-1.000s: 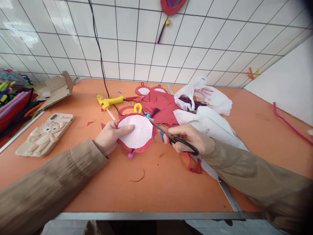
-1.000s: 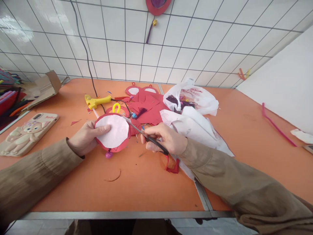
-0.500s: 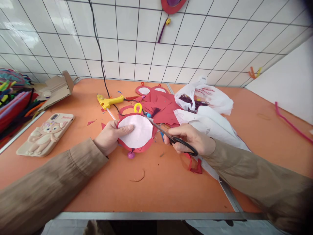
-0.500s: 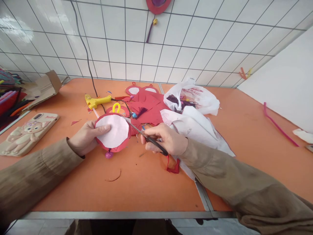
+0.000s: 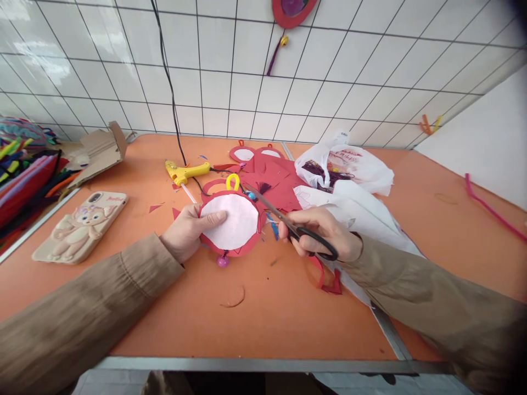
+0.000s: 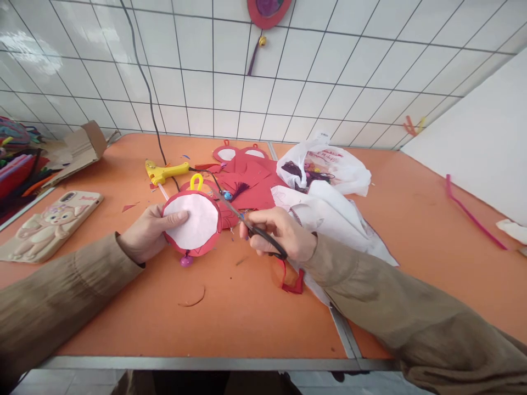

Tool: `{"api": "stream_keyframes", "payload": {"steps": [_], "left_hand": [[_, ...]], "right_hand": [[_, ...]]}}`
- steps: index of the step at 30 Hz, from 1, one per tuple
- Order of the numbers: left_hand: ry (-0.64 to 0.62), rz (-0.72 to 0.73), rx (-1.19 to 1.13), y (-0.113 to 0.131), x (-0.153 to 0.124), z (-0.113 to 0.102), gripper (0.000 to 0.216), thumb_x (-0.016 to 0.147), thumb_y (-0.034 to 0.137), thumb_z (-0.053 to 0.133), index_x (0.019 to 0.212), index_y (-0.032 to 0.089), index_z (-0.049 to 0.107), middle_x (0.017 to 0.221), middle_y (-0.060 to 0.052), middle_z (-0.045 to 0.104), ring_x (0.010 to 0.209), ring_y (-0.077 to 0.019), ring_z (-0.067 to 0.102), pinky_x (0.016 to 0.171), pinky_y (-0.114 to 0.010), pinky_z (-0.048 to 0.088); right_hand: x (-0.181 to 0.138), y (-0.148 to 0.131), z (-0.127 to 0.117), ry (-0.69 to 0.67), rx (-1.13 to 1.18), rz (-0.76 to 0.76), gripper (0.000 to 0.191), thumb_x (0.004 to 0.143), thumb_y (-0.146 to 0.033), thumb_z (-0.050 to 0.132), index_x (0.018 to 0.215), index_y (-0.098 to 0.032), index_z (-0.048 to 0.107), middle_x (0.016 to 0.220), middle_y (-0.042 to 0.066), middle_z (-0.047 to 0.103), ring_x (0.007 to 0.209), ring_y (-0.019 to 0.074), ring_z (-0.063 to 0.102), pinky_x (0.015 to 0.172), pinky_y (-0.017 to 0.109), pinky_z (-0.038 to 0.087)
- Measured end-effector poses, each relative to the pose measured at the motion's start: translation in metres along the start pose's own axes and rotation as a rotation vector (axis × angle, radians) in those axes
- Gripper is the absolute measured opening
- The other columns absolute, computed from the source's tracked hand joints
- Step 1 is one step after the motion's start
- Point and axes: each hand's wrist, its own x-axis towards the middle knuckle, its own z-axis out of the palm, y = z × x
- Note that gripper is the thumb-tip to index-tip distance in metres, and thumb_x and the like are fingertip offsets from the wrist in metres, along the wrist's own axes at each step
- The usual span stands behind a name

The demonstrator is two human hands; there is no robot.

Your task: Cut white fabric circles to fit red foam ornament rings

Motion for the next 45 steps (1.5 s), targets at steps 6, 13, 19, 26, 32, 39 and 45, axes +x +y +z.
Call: {"api": "stream_keyframes", "payload": {"steps": [6,13,19,26,32,39,45], "left_hand": [[0.095,0.041,-0.036,-0.001,0.000,0.001,0.031,0.052,0.032,0.090,0.071,0.012,0.077,0.068,-0.009,0.075,0.057,-0.0188,0.067,0.050,-0.026,0.055],[0.201,0.101,-0.046,-0.001,0.002,0.003,0.034,0.052,0.033,0.090,0.075,0.011,0.077,0.077,-0.011,0.077,0.067,-0.0221,0.071,0.058,-0.028,0.058],[0.210,0.115,-0.043,-0.001,0.001,0.005,0.037,0.051,0.033,0.091,0.076,0.011,0.076,0.079,-0.010,0.077,0.071,-0.0242,0.072,0.062,-0.030,0.059],[0.169,0.135,-0.047,-0.002,0.002,0.003,0.039,0.051,0.034,0.091,0.077,0.009,0.074,0.073,-0.011,0.076,0.072,-0.0272,0.073,0.060,-0.031,0.060],[0.161,0.140,-0.065,-0.003,0.003,0.001,0.034,0.055,0.030,0.089,0.078,0.010,0.074,0.073,-0.011,0.076,0.069,-0.0269,0.073,0.060,-0.032,0.060],[0.232,0.175,-0.093,-0.006,0.004,-0.002,0.030,0.057,0.027,0.088,0.079,0.011,0.074,0.074,-0.011,0.077,0.070,-0.0274,0.073,0.060,-0.032,0.061],[0.322,0.231,-0.158,-0.002,0.007,-0.008,0.029,0.057,0.024,0.087,0.080,0.014,0.073,0.081,-0.009,0.078,0.081,-0.0310,0.074,0.063,-0.035,0.064]], "right_hand": [[0.002,0.008,-0.005,0.044,-0.088,-0.128,0.051,0.083,-0.064,0.058,0.093,-0.014,0.059,0.055,-0.002,0.053,0.048,0.0103,0.049,0.050,0.025,0.040],[0.000,0.003,0.015,-0.228,-0.675,-0.549,0.036,0.085,-0.049,0.061,0.096,-0.014,0.061,0.063,0.002,0.062,0.056,0.0137,0.051,0.056,0.028,0.036],[-0.003,-0.012,0.025,-0.262,-1.145,-0.447,0.013,0.084,-0.029,0.056,0.082,-0.016,0.055,0.064,0.002,0.058,0.057,0.0146,0.043,0.061,0.030,0.029],[-0.003,-0.035,0.015,-0.414,-1.075,-0.091,0.011,0.076,-0.013,0.054,0.085,-0.018,0.057,0.073,0.002,0.059,0.067,0.0158,0.048,0.058,0.027,0.026],[-0.002,-0.039,0.007,-0.447,-1.000,-0.037,0.025,0.075,-0.003,0.055,0.094,-0.017,0.063,0.082,0.004,0.061,0.078,0.0171,0.051,0.064,0.026,0.033],[0.001,-0.031,0.008,-0.434,-1.077,-0.182,0.026,0.085,-0.011,0.058,0.107,-0.018,0.068,0.087,0.006,0.061,0.078,0.0179,0.049,0.064,0.028,0.031],[0.004,-0.027,0.009,-0.432,-1.149,-0.241,0.018,0.087,-0.020,0.059,0.101,-0.019,0.070,0.079,0.003,0.057,0.071,0.0161,0.046,0.061,0.029,0.030]]}}
